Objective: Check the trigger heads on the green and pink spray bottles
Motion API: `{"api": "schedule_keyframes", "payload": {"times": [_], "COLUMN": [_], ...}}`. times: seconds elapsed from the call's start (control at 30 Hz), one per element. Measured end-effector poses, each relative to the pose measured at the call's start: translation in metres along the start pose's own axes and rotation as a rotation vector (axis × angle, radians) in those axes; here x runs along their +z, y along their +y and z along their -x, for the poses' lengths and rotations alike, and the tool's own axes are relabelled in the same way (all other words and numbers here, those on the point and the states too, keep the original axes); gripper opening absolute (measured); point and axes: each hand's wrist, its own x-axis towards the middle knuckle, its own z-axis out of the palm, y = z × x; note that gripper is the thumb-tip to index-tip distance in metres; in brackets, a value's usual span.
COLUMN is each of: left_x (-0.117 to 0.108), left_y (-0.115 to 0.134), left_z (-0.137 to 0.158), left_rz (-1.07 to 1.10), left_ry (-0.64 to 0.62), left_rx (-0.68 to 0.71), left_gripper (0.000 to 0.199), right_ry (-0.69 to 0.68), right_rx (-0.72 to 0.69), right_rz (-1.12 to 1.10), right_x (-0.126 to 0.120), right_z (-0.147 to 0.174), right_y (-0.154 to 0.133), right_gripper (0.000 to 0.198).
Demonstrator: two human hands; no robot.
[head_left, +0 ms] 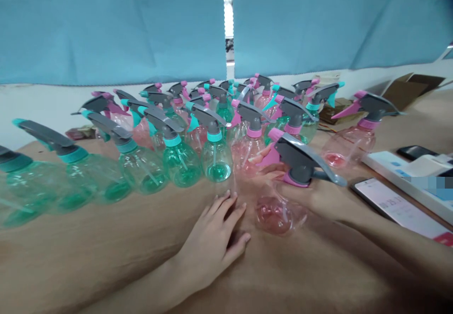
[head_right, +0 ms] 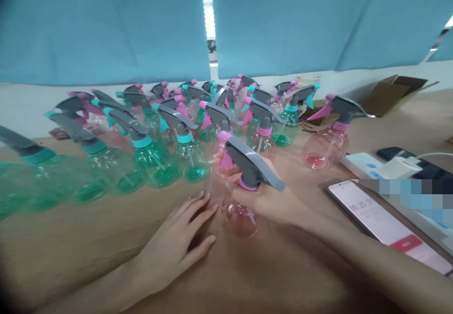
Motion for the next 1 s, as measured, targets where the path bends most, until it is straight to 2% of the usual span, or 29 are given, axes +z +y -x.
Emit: {"api": "schedule_keyframes", "payload": {"times": [0.17,0.8,1.0], "left_x": [0.0009,-0.0002,0.0004], "left_y": [-0.0006,-0.0006,0.0002], "left_z": [-0.0002,0.0002,0.0005], "left_rz": [-0.014,-0.014,-0.022], "left_ry": [-0.021,0.000,-0.012], "left_rx": [-0.004,0.001,-0.009], "left_gripper": [0.047,0.046,0.046], "right_ry": [0.136,0.064,0.057], "right_rx": [0.007,0.011,0.092], "right_rz": [0.161,0.162,0.188], "right_x": [-0.0012,-0.0028,-0.0024], "right_z": [0.0020,0.0008,-0.0018], "right_y": [0.0030,0.0029,-0.0058], "right_gripper": [0.017,0.013,0.015]}}
